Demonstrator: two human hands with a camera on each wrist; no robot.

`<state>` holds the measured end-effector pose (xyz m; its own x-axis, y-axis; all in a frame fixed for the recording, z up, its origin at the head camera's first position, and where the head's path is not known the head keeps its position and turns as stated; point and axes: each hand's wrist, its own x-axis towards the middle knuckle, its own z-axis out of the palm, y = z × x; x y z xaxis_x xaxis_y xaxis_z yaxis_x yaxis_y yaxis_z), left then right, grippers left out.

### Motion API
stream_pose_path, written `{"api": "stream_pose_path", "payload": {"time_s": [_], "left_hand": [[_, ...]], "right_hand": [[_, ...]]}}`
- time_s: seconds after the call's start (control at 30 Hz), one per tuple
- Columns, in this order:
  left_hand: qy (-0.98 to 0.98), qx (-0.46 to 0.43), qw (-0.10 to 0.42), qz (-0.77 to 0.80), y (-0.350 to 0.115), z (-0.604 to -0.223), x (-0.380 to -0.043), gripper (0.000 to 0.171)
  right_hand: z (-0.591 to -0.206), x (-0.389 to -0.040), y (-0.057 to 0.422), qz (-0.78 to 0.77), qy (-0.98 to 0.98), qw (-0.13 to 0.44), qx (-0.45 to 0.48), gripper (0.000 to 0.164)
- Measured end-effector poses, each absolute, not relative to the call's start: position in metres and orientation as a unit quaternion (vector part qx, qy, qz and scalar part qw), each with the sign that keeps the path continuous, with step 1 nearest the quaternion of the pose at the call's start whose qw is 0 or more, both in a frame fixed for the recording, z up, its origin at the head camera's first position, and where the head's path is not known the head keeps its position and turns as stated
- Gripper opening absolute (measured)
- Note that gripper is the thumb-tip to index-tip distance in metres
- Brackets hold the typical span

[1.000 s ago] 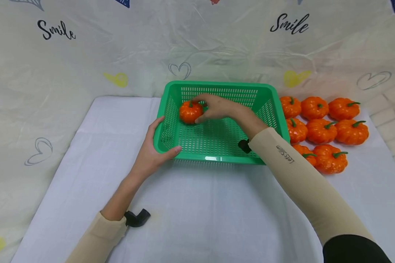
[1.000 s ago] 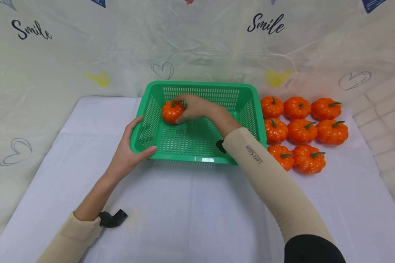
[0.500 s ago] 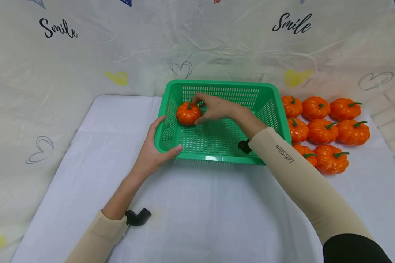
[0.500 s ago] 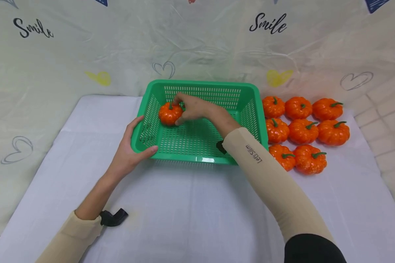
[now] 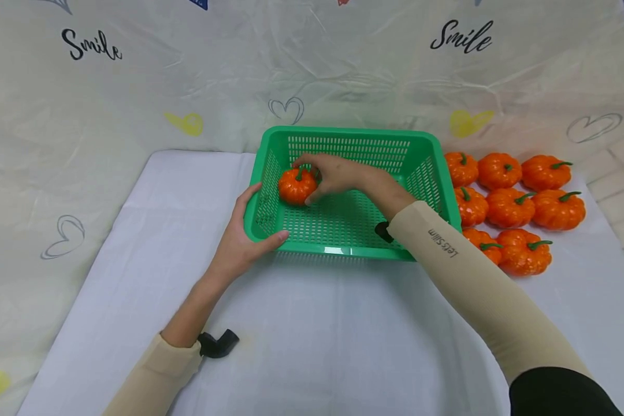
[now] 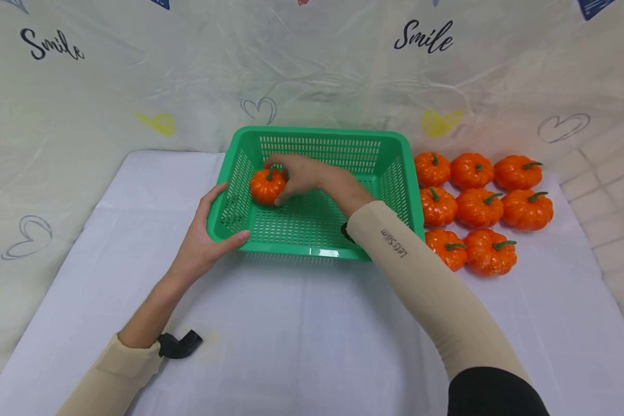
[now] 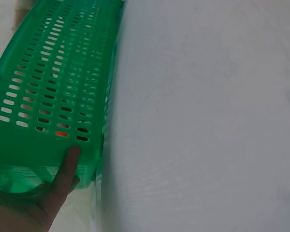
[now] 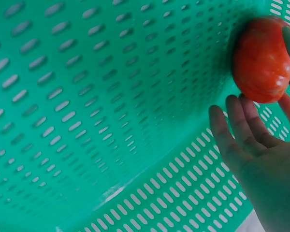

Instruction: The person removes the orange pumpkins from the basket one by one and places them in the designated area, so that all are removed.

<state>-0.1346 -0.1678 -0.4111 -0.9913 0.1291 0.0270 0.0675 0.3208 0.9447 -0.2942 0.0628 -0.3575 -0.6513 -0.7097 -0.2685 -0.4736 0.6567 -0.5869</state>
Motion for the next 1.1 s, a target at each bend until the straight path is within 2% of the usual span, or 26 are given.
{"api": "stream_pose_path", "payload": {"time_s": [0.8,1.1], "left_hand": [[0.817,0.063,0.024,0.573,-0.167,-0.409,-0.134,0.095],[0.82,0.055,0.025,0.569,-0.167,-0.411,-0.134,0.095]], "right_hand": [[-0.354,-0.293,0.06,-0.202,0.88,0.3,-0.307,0.081],[-0.349,-0.295,0.066,-0.206,0.891,0.278,-0.294,0.083]]}}
